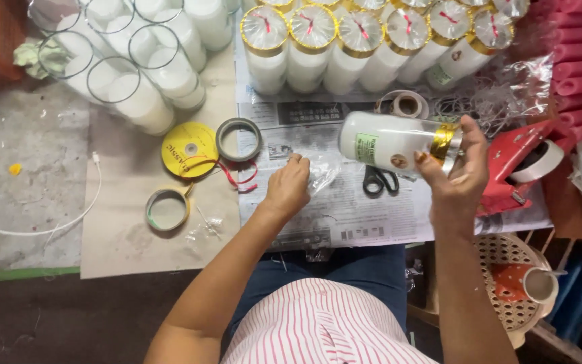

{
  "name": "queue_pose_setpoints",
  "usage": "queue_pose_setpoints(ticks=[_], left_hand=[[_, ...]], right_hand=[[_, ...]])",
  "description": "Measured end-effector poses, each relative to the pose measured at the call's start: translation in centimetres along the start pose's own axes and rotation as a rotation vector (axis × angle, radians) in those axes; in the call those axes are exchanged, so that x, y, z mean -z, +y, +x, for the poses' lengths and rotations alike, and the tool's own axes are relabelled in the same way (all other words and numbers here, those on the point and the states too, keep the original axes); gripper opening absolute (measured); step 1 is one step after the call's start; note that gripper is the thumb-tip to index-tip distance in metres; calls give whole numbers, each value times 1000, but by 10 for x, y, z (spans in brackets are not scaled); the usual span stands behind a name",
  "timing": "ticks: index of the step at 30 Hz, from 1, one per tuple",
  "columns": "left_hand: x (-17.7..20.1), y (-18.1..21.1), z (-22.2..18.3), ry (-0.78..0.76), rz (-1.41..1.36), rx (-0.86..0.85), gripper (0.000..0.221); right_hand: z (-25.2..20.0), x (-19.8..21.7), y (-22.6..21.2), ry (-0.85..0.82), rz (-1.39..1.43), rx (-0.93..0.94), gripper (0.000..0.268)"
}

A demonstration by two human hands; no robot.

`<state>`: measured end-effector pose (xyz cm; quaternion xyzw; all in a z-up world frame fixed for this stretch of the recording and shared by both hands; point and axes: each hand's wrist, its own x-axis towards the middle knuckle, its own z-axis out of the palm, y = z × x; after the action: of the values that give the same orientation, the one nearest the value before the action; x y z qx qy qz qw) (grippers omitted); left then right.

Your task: The person is decorating and labeling glass candle containers by applying gold labels, red ribbons, and securing them with tape.

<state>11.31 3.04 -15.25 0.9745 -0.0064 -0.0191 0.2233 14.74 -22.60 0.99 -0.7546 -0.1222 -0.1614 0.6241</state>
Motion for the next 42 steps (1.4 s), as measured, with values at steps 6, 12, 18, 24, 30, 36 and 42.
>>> queue_pose_setpoints(ticks=[6,12,18,24,30,36,42], left_hand=[[-5,15,11,-66,-285,111,38],[-1,-2,9,-77,-652,144,64],[39,10,1,-86,-581,34,76],[66,12,-4,-127,-349,-15,79],[71,19,7,-21,-399,-208,67],[1,-28,7,25,-1336,126,59],[55,25,-37,97,-1091,528,58]], right_hand=[[-46,-43,17,76,243,-222,78],[-78,-48,55,36,140,-157,83],[-74,-33,37,-127,-150,-41,94],[-64,-48,13,-247,-324,111,95],[-47,-60,6,-348,-536,233,94],[-22,-88,-10,-410,-688,122,94],[12,-52,23,-600,5,-407,81]])
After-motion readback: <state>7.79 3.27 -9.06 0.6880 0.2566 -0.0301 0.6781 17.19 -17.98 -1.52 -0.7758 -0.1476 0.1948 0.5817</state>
